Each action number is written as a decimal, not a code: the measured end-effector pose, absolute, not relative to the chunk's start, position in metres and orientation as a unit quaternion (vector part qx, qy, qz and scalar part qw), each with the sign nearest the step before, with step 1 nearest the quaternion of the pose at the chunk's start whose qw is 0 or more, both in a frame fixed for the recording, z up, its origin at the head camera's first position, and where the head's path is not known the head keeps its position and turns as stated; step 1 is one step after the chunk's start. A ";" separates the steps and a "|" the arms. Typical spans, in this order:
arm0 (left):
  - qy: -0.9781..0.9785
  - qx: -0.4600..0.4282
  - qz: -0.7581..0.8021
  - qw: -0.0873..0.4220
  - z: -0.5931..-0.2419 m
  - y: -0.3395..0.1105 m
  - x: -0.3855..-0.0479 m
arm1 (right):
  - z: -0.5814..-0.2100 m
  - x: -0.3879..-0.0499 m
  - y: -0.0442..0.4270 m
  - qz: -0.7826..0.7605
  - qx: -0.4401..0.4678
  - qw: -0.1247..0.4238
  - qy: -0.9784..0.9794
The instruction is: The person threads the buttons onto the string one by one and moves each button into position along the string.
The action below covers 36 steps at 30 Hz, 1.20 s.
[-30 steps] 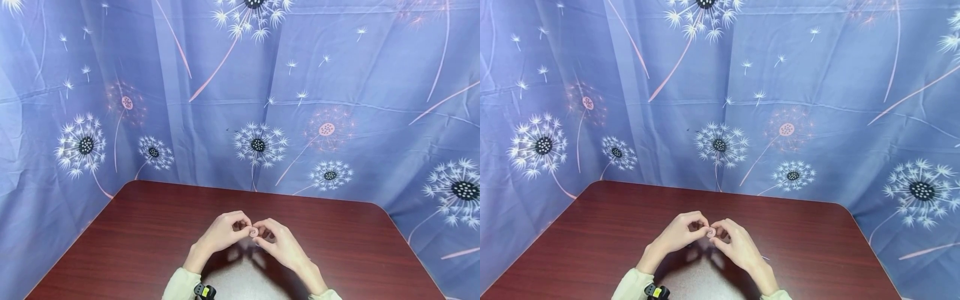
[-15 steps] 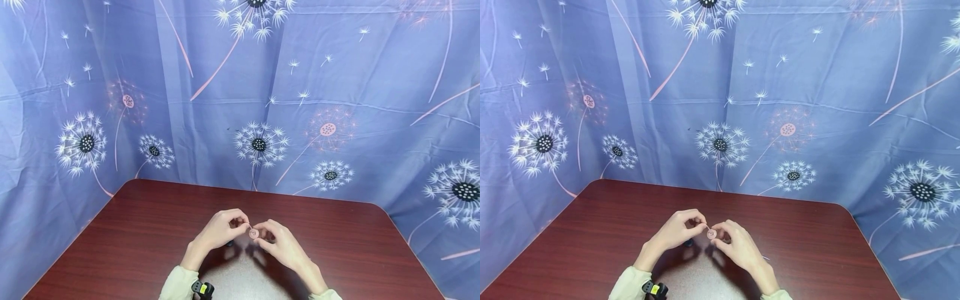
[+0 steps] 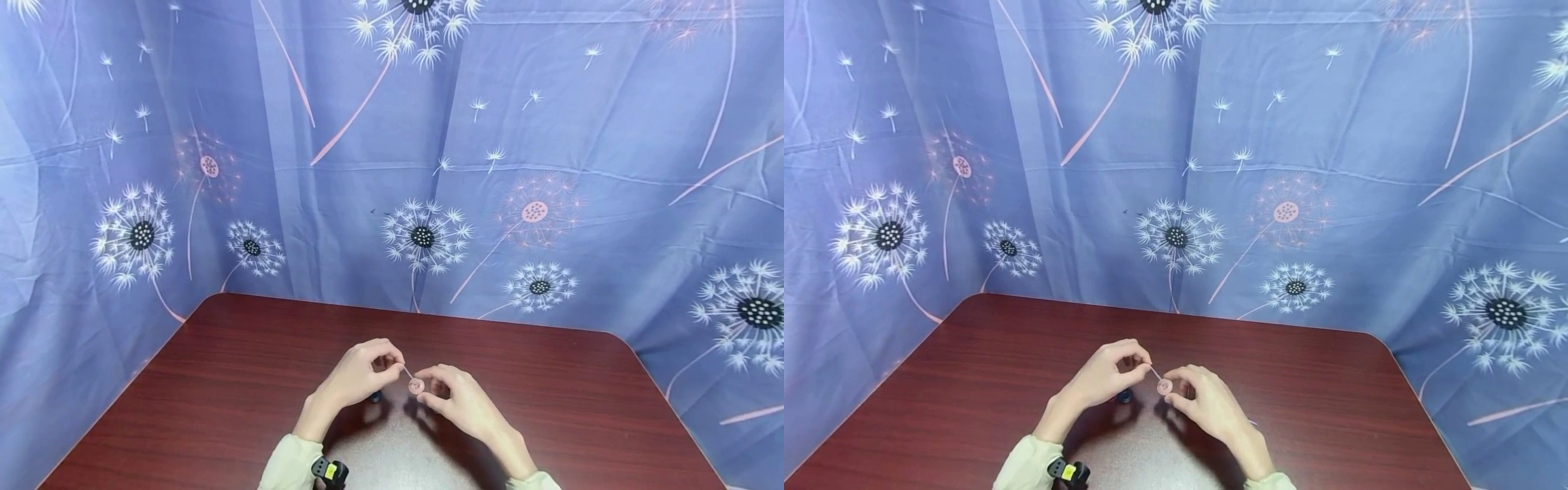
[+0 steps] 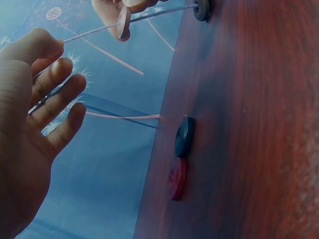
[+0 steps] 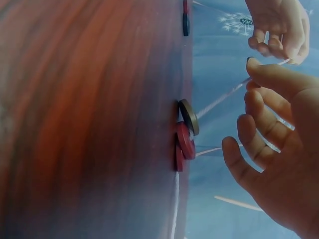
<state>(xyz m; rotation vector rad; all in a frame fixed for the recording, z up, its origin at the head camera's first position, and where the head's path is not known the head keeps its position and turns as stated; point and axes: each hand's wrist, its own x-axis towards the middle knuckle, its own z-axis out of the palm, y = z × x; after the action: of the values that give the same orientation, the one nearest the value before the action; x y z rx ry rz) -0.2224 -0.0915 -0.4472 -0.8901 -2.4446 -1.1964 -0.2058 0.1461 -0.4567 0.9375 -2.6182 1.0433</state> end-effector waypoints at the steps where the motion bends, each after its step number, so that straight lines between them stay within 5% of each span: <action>1: -0.844 -0.309 -0.414 0.143 -0.447 -0.092 -0.223 | -0.457 -0.206 0.146 0.348 0.312 0.082 -0.880; 29: -0.850 -0.300 -0.412 0.134 -0.444 -0.094 -0.222 | -0.455 -0.208 0.156 0.301 0.290 -0.018 -0.908; 36: -0.852 -0.293 -0.415 0.122 -0.445 -0.093 -0.221 | -0.457 -0.209 0.157 0.281 0.302 -0.008 -0.911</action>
<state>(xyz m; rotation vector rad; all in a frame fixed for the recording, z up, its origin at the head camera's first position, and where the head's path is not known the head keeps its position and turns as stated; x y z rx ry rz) -0.2211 -0.0931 -0.4447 -0.8564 -2.4881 -1.2121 -0.2089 0.1575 -0.4573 0.9551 -2.8767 0.8859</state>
